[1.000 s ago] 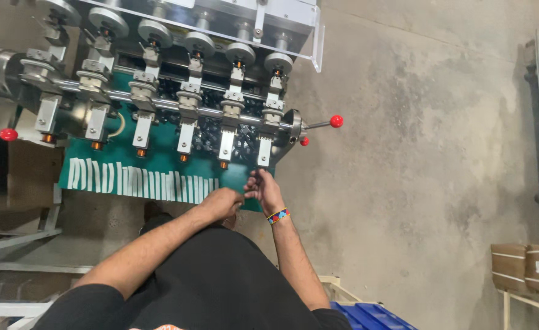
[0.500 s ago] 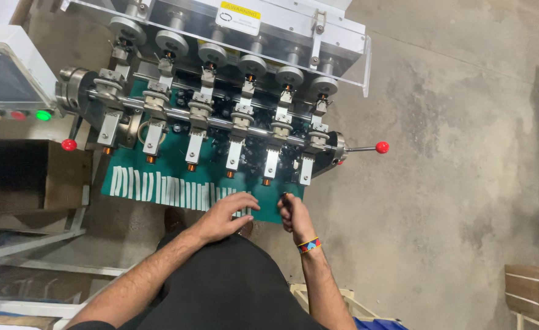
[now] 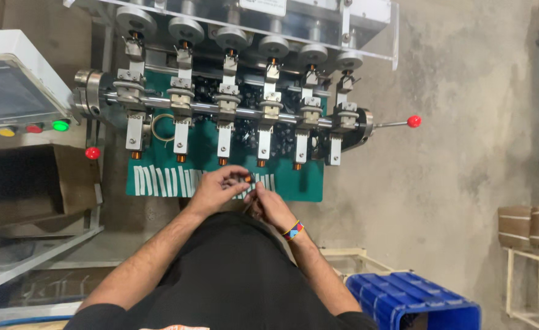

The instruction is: The person sits at a benchtop winding machine and tends it: they handle small black coil components, place white strips on the green work surface, wipe parts with a black cloth, load components into the machine stations, and turn the machine's red-handled levers to operate it, working through the parts one at a time.

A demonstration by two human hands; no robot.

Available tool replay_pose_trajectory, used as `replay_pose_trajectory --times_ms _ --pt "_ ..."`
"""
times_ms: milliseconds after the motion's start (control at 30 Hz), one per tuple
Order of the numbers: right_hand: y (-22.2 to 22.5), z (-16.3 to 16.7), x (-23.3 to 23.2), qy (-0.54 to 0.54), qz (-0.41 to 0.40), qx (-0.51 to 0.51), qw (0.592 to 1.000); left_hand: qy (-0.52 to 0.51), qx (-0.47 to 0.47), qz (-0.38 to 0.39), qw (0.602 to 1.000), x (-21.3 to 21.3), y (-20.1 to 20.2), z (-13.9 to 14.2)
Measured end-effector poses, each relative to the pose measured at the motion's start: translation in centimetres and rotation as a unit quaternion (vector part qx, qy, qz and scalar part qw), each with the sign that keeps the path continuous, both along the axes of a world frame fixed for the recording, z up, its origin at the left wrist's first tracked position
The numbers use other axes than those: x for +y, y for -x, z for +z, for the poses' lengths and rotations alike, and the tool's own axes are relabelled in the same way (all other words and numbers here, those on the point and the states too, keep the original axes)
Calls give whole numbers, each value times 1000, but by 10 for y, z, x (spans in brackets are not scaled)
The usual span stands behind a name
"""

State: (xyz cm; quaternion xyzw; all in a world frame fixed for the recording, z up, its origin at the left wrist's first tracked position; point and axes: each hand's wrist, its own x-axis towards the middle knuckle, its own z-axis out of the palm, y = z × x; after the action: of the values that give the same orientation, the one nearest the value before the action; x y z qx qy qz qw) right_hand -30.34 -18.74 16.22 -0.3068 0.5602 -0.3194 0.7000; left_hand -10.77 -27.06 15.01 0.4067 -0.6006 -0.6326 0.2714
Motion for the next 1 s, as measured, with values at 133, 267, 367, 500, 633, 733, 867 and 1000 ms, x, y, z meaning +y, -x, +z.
replay_pose_trajectory --times_ms 133,267,367,500,633,733,867,1000 --pt "-29 32 6 267 60 407 872 87 -31 35 995 -16 -16 -2" --pt "-27 45 -3 372 75 458 804 94 -29 -145 985 -17 -29 -1" --pt "-13 32 -18 394 0 447 803 62 24 -177 982 -9 -29 -6" --pt "-4 6 -8 178 -30 258 949 -20 135 -66 988 -6 -11 -25" --pt "-18 -11 18 122 -25 92 988 -141 235 22 962 3 15 -48" --pt "-26 -19 23 146 -5 115 983 -207 214 20 955 21 34 -58" --pt "-4 -41 30 127 40 106 985 -237 237 70 939 36 58 -64" --pt "57 -92 30 66 127 54 988 -190 182 130 956 39 63 -58"
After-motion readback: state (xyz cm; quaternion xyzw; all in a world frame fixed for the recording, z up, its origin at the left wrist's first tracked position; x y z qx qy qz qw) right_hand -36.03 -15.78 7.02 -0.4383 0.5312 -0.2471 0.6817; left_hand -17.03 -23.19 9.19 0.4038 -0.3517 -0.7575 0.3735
